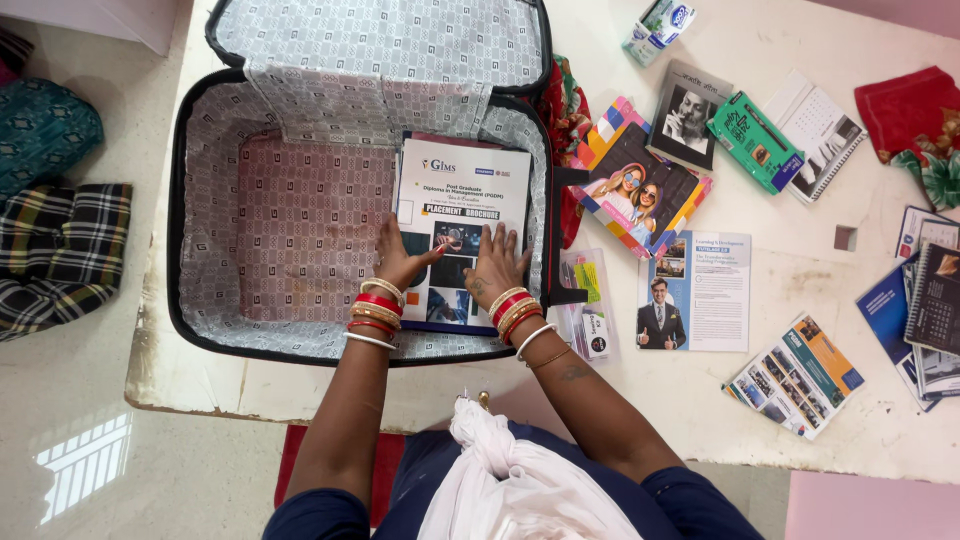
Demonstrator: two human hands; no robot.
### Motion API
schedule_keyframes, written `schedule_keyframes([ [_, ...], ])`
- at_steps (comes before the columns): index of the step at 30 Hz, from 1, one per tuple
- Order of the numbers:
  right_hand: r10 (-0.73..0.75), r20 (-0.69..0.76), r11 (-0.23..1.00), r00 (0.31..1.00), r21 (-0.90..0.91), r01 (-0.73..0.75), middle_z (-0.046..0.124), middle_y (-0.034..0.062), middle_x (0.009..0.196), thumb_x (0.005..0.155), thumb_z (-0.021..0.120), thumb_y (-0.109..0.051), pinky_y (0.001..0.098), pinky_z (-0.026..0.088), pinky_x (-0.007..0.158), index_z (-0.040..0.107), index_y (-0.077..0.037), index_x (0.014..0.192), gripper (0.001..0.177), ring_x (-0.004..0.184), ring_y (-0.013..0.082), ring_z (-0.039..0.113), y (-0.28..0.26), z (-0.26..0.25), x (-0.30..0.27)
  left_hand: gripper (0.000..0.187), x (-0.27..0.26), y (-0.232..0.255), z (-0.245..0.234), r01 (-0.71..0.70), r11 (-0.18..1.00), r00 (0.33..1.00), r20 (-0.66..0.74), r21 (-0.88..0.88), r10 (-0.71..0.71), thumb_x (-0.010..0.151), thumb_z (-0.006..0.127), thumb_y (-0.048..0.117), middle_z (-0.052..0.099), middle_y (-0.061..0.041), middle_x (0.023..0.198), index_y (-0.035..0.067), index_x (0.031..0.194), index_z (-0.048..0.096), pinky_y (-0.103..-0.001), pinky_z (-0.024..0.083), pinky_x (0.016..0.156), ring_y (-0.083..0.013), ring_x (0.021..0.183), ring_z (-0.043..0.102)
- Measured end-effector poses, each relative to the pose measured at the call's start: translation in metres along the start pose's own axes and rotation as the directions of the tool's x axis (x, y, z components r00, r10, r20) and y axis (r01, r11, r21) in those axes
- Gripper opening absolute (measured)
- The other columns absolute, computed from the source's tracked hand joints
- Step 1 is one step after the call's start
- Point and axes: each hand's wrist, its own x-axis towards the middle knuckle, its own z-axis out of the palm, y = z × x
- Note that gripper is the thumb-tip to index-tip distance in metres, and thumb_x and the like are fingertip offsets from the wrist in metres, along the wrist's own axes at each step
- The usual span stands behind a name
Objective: The person folds and places red floral fabrics into a red suitcase and then packs a stack of educational brochures, a calendar, and a notebook into the same suitcase.
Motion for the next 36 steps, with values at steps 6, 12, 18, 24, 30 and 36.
schedule_keyframes([
  [6,-0.002,0.119,0.996,0.993,-0.086,0.012,-0.003,0.0258,0.168,0.092,0.065,-0.036,0.0677,0.004,0.120,0.012,-0.006,0.161,0.091,0.155,0.0431,-0.008,-0.003,-0.010,-0.002,0.144,0.037,-0.030,0.027,-0.165,0.963,0.984,0.031,-0.211,0.175,0.074,0.082,0.073,-0.008,-0.028,0.170,0.004,0.164,-0.007,-0.060,-0.004,0.126,-0.0438,0.158,-0.013],
  [12,-0.322,-0.382,0.796,0.866,0.386,0.467,0.052,0.0192,0.153,0.100,0.060,-0.019,0.0417,0.045,0.115,0.056,-0.008,0.144,0.046,0.141,0.0332,0.050,0.016,-0.072,-0.070,0.114,-0.011,0.031,-0.007,-0.217,0.934,0.961,-0.232,-0.285,0.152,0.080,0.085,0.045,0.019,-0.029,0.166,0.005,0.161,0.015,-0.052,0.016,0.126,-0.0453,0.156,0.009],
  [18,-0.224,-0.675,0.752,0.703,0.339,0.565,0.072,0.0121,0.125,0.096,0.062,0.003,0.0378,0.053,0.105,0.072,-0.004,0.114,0.022,0.122,0.0292,0.067,0.074,-0.092,-0.121,0.062,-0.126,0.142,-0.037,-0.597,0.787,0.752,-0.454,-0.159,0.478,0.093,0.074,0.010,0.049,-0.019,0.157,0.008,0.149,0.049,-0.047,0.034,0.122,-0.0402,0.154,0.030],
  [24,0.035,-0.526,0.607,0.850,0.687,0.400,0.073,0.0091,0.126,0.097,0.061,0.001,0.0309,0.058,0.096,0.073,-0.007,0.112,0.021,0.113,0.0200,0.071,0.153,-0.060,-0.147,0.033,-0.226,0.223,0.020,-0.833,0.526,0.543,-0.441,-0.173,0.715,0.099,0.066,-0.001,0.057,-0.011,0.150,0.008,0.130,0.064,-0.045,0.045,0.117,-0.0360,0.151,0.045],
  [30,0.073,-0.510,0.499,0.857,0.763,0.411,0.072,0.0080,0.123,0.098,0.064,-0.001,0.0283,0.059,0.091,0.071,-0.005,0.116,0.019,0.110,0.0157,0.070,0.270,-0.056,-0.160,0.031,-0.279,0.250,0.136,-0.865,0.484,0.501,-0.180,-0.129,0.847,0.094,0.066,0.001,0.057,-0.012,0.149,0.011,0.123,0.068,-0.047,0.046,0.111,-0.0315,0.149,0.046],
  [36,0.208,-0.542,0.592,0.814,0.733,0.336,0.073,0.0073,0.118,0.095,0.066,-0.002,0.0286,0.061,0.088,0.073,-0.005,0.115,0.021,0.107,0.0154,0.069,0.436,-0.065,-0.170,0.052,-0.274,0.280,0.262,-0.773,0.631,0.624,0.107,-0.056,0.774,0.089,0.068,0.010,0.048,-0.013,0.154,0.013,0.139,0.053,-0.052,0.046,0.106,-0.0338,0.148,0.041],
])
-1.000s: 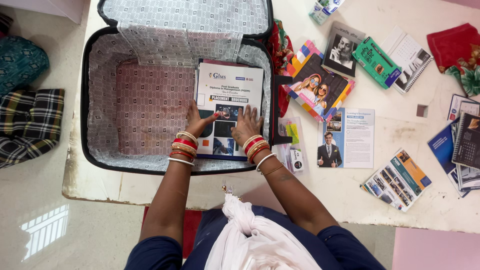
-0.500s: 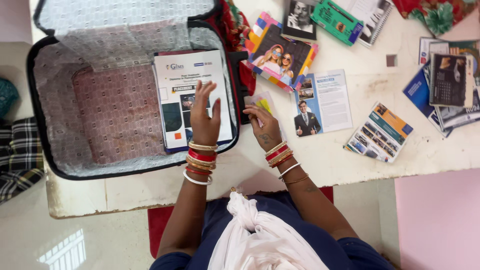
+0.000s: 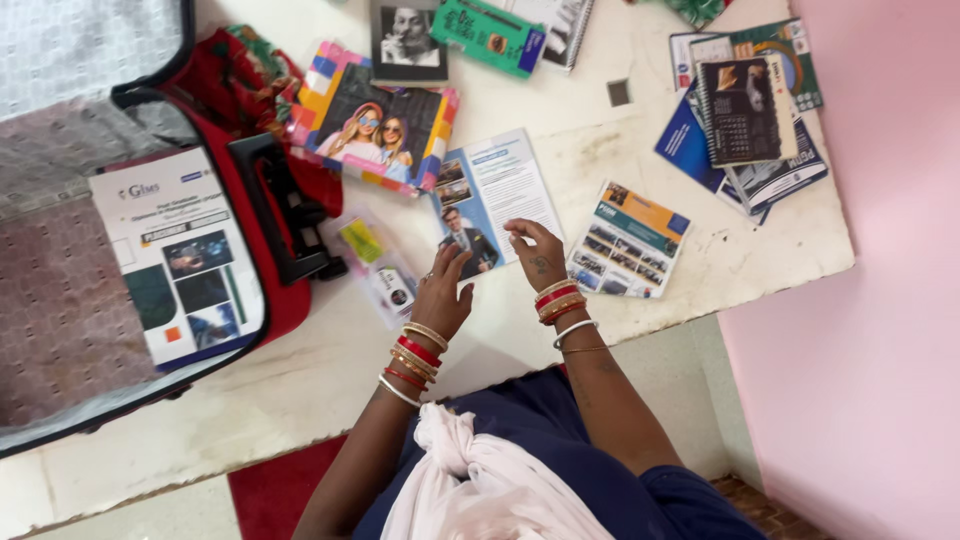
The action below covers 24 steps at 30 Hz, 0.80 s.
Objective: The person folds and places red floral fabrics into a red suitcase and then packs a stack of educational brochures, a calendar, and a notebook into the same suitcase.
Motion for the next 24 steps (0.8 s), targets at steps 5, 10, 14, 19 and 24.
schedule_keyframes([
  [5,0.364,-0.205,0.931,0.909,0.073,-0.356,0.075,0.0063,0.102,0.092,0.067,-0.008,0.0289,0.060,0.077,0.075,-0.006,0.111,0.021,0.094,0.0135,0.071,0.098,-0.132,0.020,0.059,0.034,0.021,0.076,0.088,0.973,0.987,0.116,0.213,-0.114,0.087,0.074,0.018,0.046,-0.014,0.153,0.015,0.141,0.050,-0.064,0.037,0.108,-0.0338,0.143,0.041],
  [10,0.181,-0.409,0.958,0.894,-0.132,-0.254,0.078,0.0045,0.100,0.092,0.067,-0.006,0.0319,0.058,0.082,0.076,-0.007,0.107,0.018,0.090,0.0154,0.072,0.187,-0.235,0.043,0.052,0.074,0.049,0.145,0.079,0.995,0.978,0.189,0.052,-0.088,0.090,0.070,0.015,0.050,-0.015,0.150,0.014,0.139,0.053,-0.054,0.048,0.104,-0.0382,0.139,0.048],
  [14,0.453,-0.464,0.889,0.762,0.298,-0.347,0.075,0.0087,0.106,0.092,0.066,-0.005,0.0355,0.058,0.081,0.073,-0.001,0.113,0.023,0.095,0.0193,0.070,0.232,-0.294,0.070,0.051,0.104,0.077,0.192,0.065,0.997,0.968,0.245,-0.045,-0.052,0.089,0.068,0.013,0.055,-0.016,0.146,0.012,0.137,0.054,-0.046,0.052,0.102,-0.0398,0.127,0.057],
  [19,0.757,-0.347,0.518,0.554,0.836,-0.183,0.065,0.0172,0.114,0.091,0.070,-0.009,0.0462,0.063,0.085,0.055,0.005,0.129,0.043,0.096,0.0285,0.071,0.285,-0.338,0.115,0.047,0.147,0.108,0.228,0.007,0.999,0.914,0.406,-0.036,0.008,0.090,0.067,0.010,0.062,-0.012,0.141,0.013,0.136,0.056,-0.045,0.054,0.096,-0.0388,0.119,0.063],
  [24,0.851,-0.210,0.218,0.481,0.975,0.039,0.061,0.0201,0.114,0.092,0.068,-0.016,0.0486,0.063,0.086,0.053,0.001,0.126,0.041,0.102,0.0320,0.066,0.303,-0.360,0.165,0.050,0.188,0.118,0.250,0.057,0.998,0.841,0.539,-0.006,-0.044,0.088,0.067,0.010,0.060,-0.011,0.141,0.015,0.136,0.056,-0.043,0.057,0.092,-0.0357,0.106,0.070],
])
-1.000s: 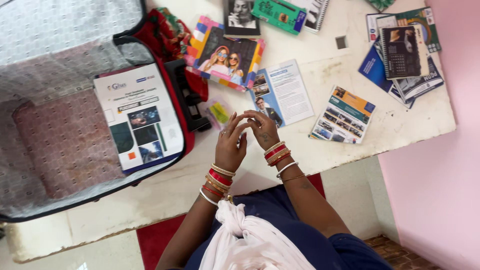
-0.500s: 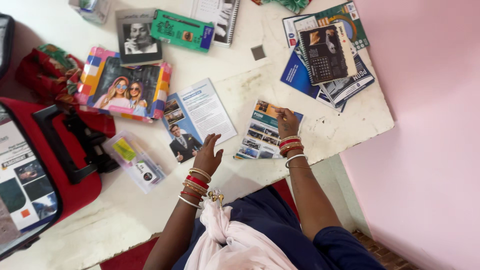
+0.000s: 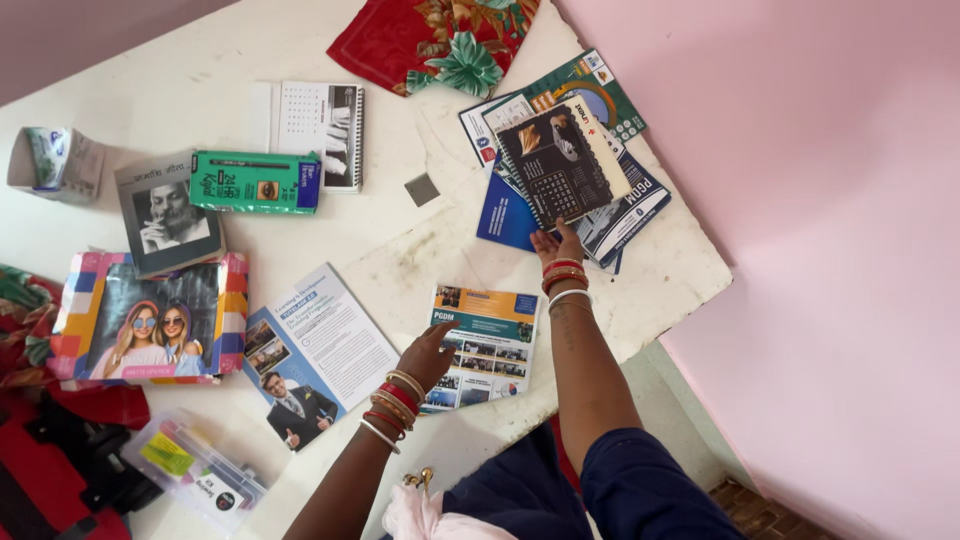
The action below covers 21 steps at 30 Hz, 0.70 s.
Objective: The person folds and places red floral fabrics into a red suitcase and then packs a stack of educational brochures, a calendar, and a notebook into the same suitcase.
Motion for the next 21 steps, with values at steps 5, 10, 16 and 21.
schedule_keyframes([
  [5,-0.017,-0.023,0.991,1.000,0.132,0.020,0.060,0.0152,0.098,0.095,0.079,-0.009,0.0427,0.065,0.083,0.062,0.005,0.102,0.023,0.088,0.0268,0.066,0.007,0.029,-0.013,0.048,0.030,-0.010,0.011,0.003,0.972,0.996,-0.089,-0.237,-0.025,0.090,0.068,0.013,0.069,-0.010,0.132,0.014,0.137,0.059,-0.038,0.061,0.086,-0.0264,0.110,0.071],
  [10,-0.017,0.273,0.948,0.962,-0.300,0.102,0.072,0.0137,0.080,0.089,0.074,-0.010,0.0396,0.066,0.071,0.067,0.004,0.093,0.016,0.070,0.0257,0.072,0.024,0.063,-0.088,0.053,0.059,-0.039,0.021,0.075,0.781,0.980,-0.101,-0.620,-0.174,0.094,0.066,0.014,0.073,-0.012,0.125,0.009,0.145,0.053,-0.035,0.059,0.089,-0.0210,0.114,0.070],
  [16,0.472,0.360,0.665,0.805,-0.745,-0.057,0.077,0.0155,0.090,0.087,0.076,-0.026,0.0396,0.067,0.071,0.069,0.002,0.099,0.032,0.077,0.0251,0.078,0.083,0.023,-0.152,0.062,0.077,-0.070,0.019,0.193,0.378,0.865,-0.025,-0.905,-0.501,0.095,0.067,0.016,0.072,-0.018,0.122,0.008,0.151,0.041,-0.038,0.057,0.084,-0.0267,0.109,0.070],
  [21,-0.106,0.601,0.095,0.792,-0.787,0.610,0.080,0.0083,0.099,0.099,0.067,-0.048,0.0323,0.065,0.075,0.075,-0.012,0.109,0.038,0.086,0.0212,0.079,0.044,-0.015,-0.091,0.067,0.049,-0.071,-0.004,0.071,0.176,0.735,-0.068,-0.982,-0.674,0.090,0.063,0.013,0.063,-0.015,0.133,0.018,0.152,0.037,-0.044,0.059,0.089,-0.0225,0.118,0.063],
])
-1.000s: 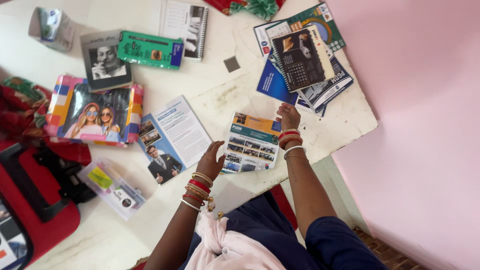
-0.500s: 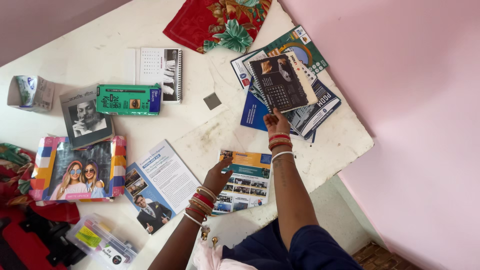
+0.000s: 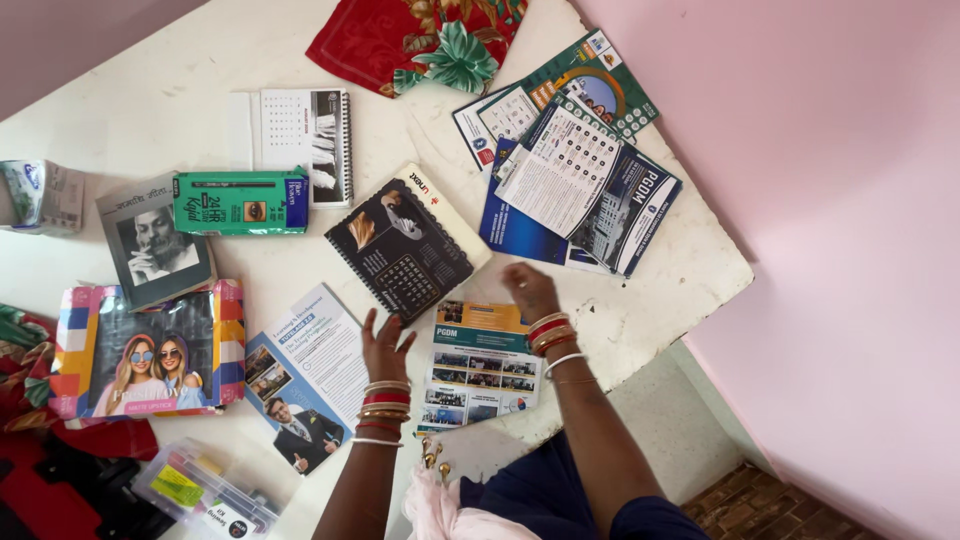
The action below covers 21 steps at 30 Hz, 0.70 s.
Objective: The person folds and places red floral fabrics into a red suitcase and then packs a stack of educational brochures, a calendar, and a notebook into the same suitcase.
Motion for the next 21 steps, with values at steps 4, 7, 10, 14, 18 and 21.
schedule_keyframes([
  [4,-0.100,-0.329,0.921,0.939,-0.387,-0.038,0.067,0.0144,0.126,0.085,0.080,-0.039,0.0454,0.054,0.099,0.064,-0.009,0.128,0.055,0.118,0.0323,0.063,0.034,-0.100,0.055,0.070,0.012,0.022,-0.026,-0.240,0.971,0.954,-0.188,0.002,0.236,0.089,0.066,0.005,0.052,-0.017,0.143,0.014,0.152,0.037,-0.044,0.052,0.099,-0.0265,0.123,0.057],
  [7,0.130,-0.287,0.837,0.949,-0.482,-0.260,0.046,0.0105,0.150,0.076,0.083,-0.046,0.0607,0.041,0.108,0.046,-0.013,0.146,0.085,0.141,0.0335,0.039,0.041,-0.141,0.085,0.072,0.023,0.017,-0.031,-0.412,0.861,0.882,-0.106,0.299,0.459,0.086,0.071,0.001,0.048,-0.016,0.146,0.010,0.151,0.041,-0.043,0.049,0.103,-0.0252,0.126,0.051],
  [10,0.305,-0.268,0.751,0.914,-0.522,-0.404,0.019,0.0118,0.163,0.073,0.077,-0.064,0.0740,0.026,0.107,0.024,-0.012,0.156,0.112,0.152,0.0364,0.013,0.042,-0.128,0.104,0.068,0.037,0.003,-0.018,-0.510,0.800,0.853,0.068,0.315,0.517,0.086,0.071,0.002,0.054,-0.015,0.140,0.007,0.149,0.044,-0.039,0.053,0.100,-0.0230,0.125,0.054],
  [14,0.348,-0.207,0.627,0.915,-0.674,-0.391,0.015,0.0186,0.165,0.077,0.058,-0.087,0.0716,0.023,0.113,0.015,-0.007,0.160,0.123,0.150,0.0421,0.014,0.019,-0.079,0.076,0.064,0.038,-0.036,0.014,-0.244,0.958,0.943,0.269,0.154,0.197,0.088,0.065,0.005,0.065,-0.015,0.130,0.006,0.150,0.046,-0.034,0.053,0.087,-0.0225,0.109,0.063],
  [18,0.323,-0.108,0.669,0.940,-0.676,-0.308,0.031,0.0181,0.162,0.083,0.061,-0.079,0.0530,0.047,0.109,0.034,0.000,0.157,0.112,0.144,0.0393,0.038,-0.030,-0.031,0.018,0.063,0.027,-0.061,0.040,-0.157,0.938,0.925,0.378,0.308,0.030,0.090,0.066,0.008,0.067,-0.014,0.128,0.008,0.150,0.045,-0.036,0.055,0.086,-0.0200,0.107,0.065],
  [21,0.364,0.109,0.766,0.925,-0.600,-0.231,0.049,0.0205,0.147,0.084,0.071,-0.065,0.0446,0.048,0.104,0.050,-0.006,0.145,0.087,0.128,0.0339,0.056,-0.050,-0.024,0.000,0.064,0.025,-0.064,0.047,-0.196,0.910,0.889,0.457,0.365,0.008,0.093,0.066,0.011,0.064,-0.013,0.135,0.009,0.152,0.042,-0.034,0.056,0.089,-0.0209,0.114,0.065],
])
